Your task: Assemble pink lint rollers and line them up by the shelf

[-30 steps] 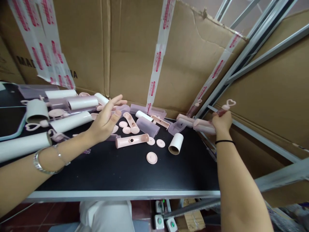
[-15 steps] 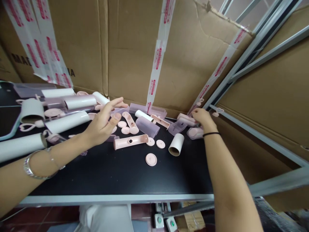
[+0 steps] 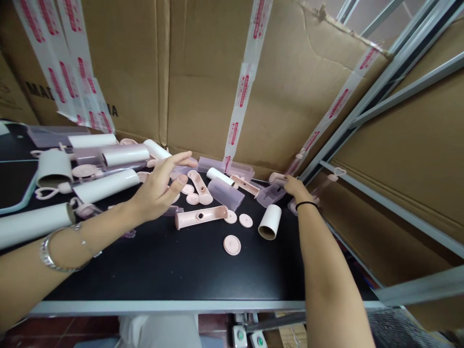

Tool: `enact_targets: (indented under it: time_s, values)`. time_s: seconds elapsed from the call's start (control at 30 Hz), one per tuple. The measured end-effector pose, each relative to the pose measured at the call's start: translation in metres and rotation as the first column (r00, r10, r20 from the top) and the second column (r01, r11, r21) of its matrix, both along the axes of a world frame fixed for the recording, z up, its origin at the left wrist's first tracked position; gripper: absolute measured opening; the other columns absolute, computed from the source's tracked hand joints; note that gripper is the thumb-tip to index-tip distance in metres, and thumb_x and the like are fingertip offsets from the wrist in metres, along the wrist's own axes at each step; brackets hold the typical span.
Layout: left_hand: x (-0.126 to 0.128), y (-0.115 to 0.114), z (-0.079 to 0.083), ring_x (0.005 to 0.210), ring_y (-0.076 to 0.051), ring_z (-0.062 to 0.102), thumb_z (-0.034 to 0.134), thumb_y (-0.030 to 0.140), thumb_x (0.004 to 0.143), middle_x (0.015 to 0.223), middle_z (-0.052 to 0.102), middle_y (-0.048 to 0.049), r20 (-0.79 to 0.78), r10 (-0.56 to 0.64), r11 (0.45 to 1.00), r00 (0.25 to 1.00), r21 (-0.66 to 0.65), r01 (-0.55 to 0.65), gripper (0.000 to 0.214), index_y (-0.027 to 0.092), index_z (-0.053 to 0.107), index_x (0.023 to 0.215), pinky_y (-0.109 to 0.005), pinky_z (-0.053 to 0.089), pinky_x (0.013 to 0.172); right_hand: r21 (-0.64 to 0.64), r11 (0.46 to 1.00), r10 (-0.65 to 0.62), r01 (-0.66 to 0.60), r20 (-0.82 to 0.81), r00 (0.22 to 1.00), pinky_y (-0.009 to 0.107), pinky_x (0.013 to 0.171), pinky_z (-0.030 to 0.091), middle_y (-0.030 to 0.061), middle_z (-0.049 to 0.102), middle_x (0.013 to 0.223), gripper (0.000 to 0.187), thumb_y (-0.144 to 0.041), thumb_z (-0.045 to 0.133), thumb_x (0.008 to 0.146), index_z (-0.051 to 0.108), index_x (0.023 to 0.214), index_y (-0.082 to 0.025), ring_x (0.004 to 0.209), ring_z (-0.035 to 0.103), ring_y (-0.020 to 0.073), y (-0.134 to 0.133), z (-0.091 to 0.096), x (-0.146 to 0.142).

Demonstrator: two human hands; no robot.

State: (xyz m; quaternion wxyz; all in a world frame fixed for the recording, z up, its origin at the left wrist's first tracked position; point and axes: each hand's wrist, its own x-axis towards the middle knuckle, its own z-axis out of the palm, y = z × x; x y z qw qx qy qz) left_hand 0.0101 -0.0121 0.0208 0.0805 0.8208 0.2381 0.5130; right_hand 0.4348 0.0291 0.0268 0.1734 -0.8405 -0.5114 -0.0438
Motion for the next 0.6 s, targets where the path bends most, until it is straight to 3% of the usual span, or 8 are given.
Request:
enact_targets:
  time_s: [0.07, 0.13, 0.23, 0.3, 0.33, 0.4, 0.47, 0.6]
  values:
    - [0.000, 0.000, 0.000, 0.112, -0.024, 0.055, 0.036, 0.039, 0.094, 0.118, 0.062, -0.0086, 0.007, 0.000, 1.000, 1.000, -0.002, 0.000, 0.042, 0.021, 0.040, 0.132, -0.047, 0.035, 0.103, 0.053, 0.999, -0.013, 0.010, 0.056, 0.998, 0.034, 0.090, 0.042, 0.0195, 0.065, 0.112, 0.036, -0.011, 0.044, 0.080, 0.064, 0.110, -0.011, 0.104, 0.060, 0.0266, -0.017, 0.010, -0.008]
    - [0.000, 0.000, 0.001, 0.111, -0.024, 0.056, 0.036, 0.039, 0.094, 0.118, 0.063, -0.0087, 0.007, -0.002, 1.000, 1.000, 0.008, 0.002, 0.042, 0.021, 0.041, 0.132, -0.046, 0.037, 0.101, 0.223, 0.975, -0.044, 0.007, 0.164, 0.985, 0.034, 0.090, 0.041, 0.0179, 0.065, 0.110, 0.033, -0.017, 0.039, 0.085, 0.064, 0.107, -0.013, 0.103, 0.059, 0.0258, -0.042, 0.021, -0.016]
    - [0.000, 0.000, 0.002, 0.111, -0.025, 0.056, 0.037, 0.038, 0.093, 0.118, 0.063, -0.0094, 0.010, -0.013, 1.000, 1.000, 0.020, 0.013, 0.043, 0.019, 0.042, 0.132, -0.046, 0.038, 0.100, 0.583, 0.812, -0.188, -0.015, 0.285, 0.940, 0.031, 0.087, 0.041, 0.0153, 0.068, 0.098, 0.030, -0.016, 0.037, 0.085, 0.064, 0.097, -0.014, 0.094, 0.061, 0.0231, -0.091, 0.039, -0.019]
    - [0.000, -0.001, 0.004, 0.111, -0.026, 0.056, 0.037, 0.038, 0.093, 0.118, 0.063, -0.0096, 0.023, -0.016, 1.000, 1.000, 0.015, 0.015, 0.043, 0.019, 0.042, 0.132, -0.046, 0.038, 0.100, 0.697, 0.716, -0.300, 0.040, 0.255, 0.919, 0.030, 0.084, 0.042, 0.0155, 0.068, 0.096, 0.030, -0.012, 0.037, 0.082, 0.064, 0.095, -0.013, 0.091, 0.062, 0.0222, -0.123, 0.046, -0.011]
    - [0.001, -0.001, 0.005, 0.112, -0.026, 0.056, 0.037, 0.038, 0.093, 0.118, 0.063, -0.0094, 0.028, -0.015, 1.000, 1.000, 0.011, 0.015, 0.044, 0.020, 0.042, 0.132, -0.047, 0.038, 0.100, 0.692, 0.715, -0.344, 0.097, 0.227, 0.911, 0.030, 0.082, 0.042, 0.0155, 0.068, 0.094, 0.031, -0.010, 0.037, 0.081, 0.064, 0.096, -0.012, 0.090, 0.062, 0.0222, -0.137, 0.047, -0.004]
    - [0.001, -0.002, 0.006, 0.112, -0.027, 0.056, 0.038, 0.039, 0.093, 0.117, 0.063, -0.0083, 0.029, -0.016, 1.000, 0.999, 0.012, 0.015, 0.043, 0.023, 0.042, 0.132, -0.047, 0.038, 0.100, 0.502, 0.832, -0.380, 0.237, 0.204, 0.902, 0.030, 0.079, 0.042, 0.0157, 0.069, 0.095, 0.031, -0.011, 0.038, 0.081, 0.064, 0.098, -0.011, 0.090, 0.063, 0.0232, -0.160, 0.042, 0.010]
    - [0.002, -0.004, 0.006, 0.111, -0.027, 0.056, 0.038, 0.040, 0.092, 0.117, 0.064, -0.0072, 0.018, -0.024, 1.000, 1.000, 0.018, 0.023, 0.042, 0.026, 0.043, 0.132, -0.048, 0.038, 0.100, 0.166, 0.937, -0.338, 0.306, 0.214, 0.917, 0.030, 0.076, 0.041, 0.0160, 0.069, 0.096, 0.030, -0.016, 0.039, 0.084, 0.065, 0.099, -0.012, 0.091, 0.064, 0.0245, -0.171, 0.027, 0.022]
    - [0.005, -0.007, 0.005, 0.110, -0.027, 0.057, 0.038, 0.040, 0.092, 0.116, 0.064, -0.0063, -0.004, -0.038, 0.999, 0.999, 0.039, 0.038, 0.042, 0.028, 0.042, 0.131, -0.049, 0.038, 0.100, -0.174, 0.943, -0.247, 0.284, 0.207, 0.947, 0.029, 0.069, 0.042, 0.0176, 0.070, 0.095, 0.028, -0.025, 0.051, 0.084, 0.066, 0.103, -0.010, 0.088, 0.066, 0.0261, -0.174, -0.019, 0.025]
